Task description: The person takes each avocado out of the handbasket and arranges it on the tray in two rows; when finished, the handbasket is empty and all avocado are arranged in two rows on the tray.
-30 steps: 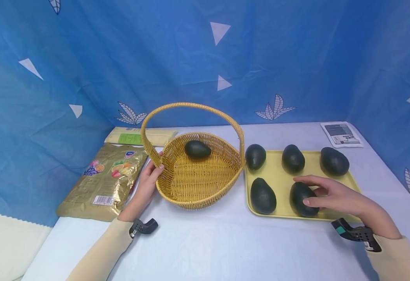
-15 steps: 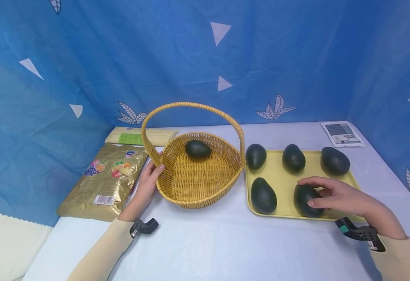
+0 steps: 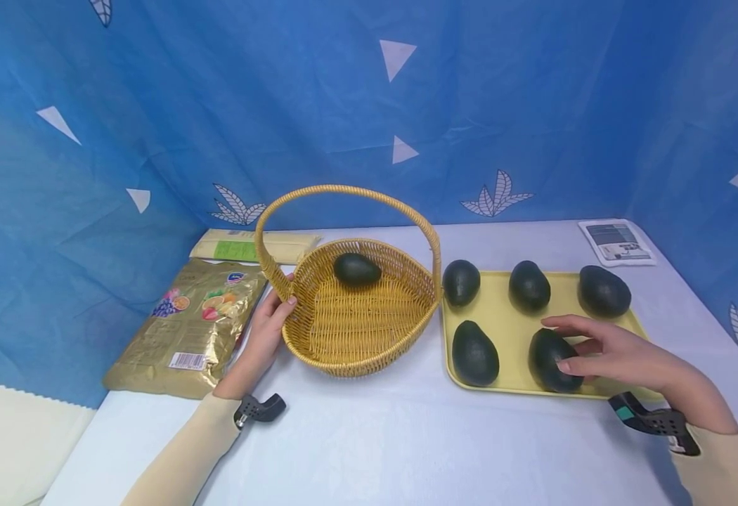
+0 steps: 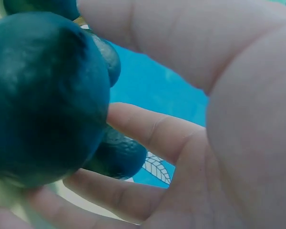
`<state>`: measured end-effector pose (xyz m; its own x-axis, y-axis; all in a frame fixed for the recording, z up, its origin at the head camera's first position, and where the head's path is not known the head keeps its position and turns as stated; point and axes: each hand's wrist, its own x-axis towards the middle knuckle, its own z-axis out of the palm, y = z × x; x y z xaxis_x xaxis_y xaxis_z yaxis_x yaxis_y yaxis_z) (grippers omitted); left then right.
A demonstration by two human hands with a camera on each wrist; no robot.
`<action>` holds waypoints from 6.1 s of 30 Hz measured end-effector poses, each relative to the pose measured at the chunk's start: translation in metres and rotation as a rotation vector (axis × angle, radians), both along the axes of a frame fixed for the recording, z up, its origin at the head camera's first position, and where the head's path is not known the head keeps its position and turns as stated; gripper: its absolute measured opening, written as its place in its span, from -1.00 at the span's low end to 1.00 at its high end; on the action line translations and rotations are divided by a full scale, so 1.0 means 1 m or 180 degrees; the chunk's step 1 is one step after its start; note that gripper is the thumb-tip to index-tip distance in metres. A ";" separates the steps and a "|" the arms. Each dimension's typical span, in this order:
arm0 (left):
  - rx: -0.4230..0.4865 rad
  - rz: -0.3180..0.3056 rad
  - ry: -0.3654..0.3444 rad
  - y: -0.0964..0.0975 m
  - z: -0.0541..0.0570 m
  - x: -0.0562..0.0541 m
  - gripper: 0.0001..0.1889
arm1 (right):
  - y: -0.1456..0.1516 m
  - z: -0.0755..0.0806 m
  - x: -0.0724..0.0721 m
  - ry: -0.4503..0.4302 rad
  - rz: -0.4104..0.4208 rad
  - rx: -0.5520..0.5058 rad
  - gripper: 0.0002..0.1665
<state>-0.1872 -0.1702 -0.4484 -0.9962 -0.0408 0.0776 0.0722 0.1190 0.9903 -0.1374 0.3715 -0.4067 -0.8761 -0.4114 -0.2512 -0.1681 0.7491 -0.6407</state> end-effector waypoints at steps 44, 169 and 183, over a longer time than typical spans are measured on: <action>0.0035 -0.0034 0.0005 -0.001 0.003 -0.001 -0.44 | -0.204 0.114 -0.031 0.1117 0.1378 -0.0089 -0.48; -0.0056 -0.0046 0.0036 -0.003 0.001 0.000 -0.44 | -0.277 0.092 -0.063 0.0602 0.1505 0.0228 -0.47; -0.0062 -0.0018 0.0004 -0.004 0.006 0.001 -0.43 | -0.194 0.102 -0.032 0.0509 0.1320 -0.0461 -0.50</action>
<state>-0.1860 -0.1739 -0.4425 -0.9963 -0.0337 0.0795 0.0741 0.1378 0.9877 -0.1691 0.1778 -0.3043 -0.6533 -0.7560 -0.0404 -0.5398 0.5025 -0.6753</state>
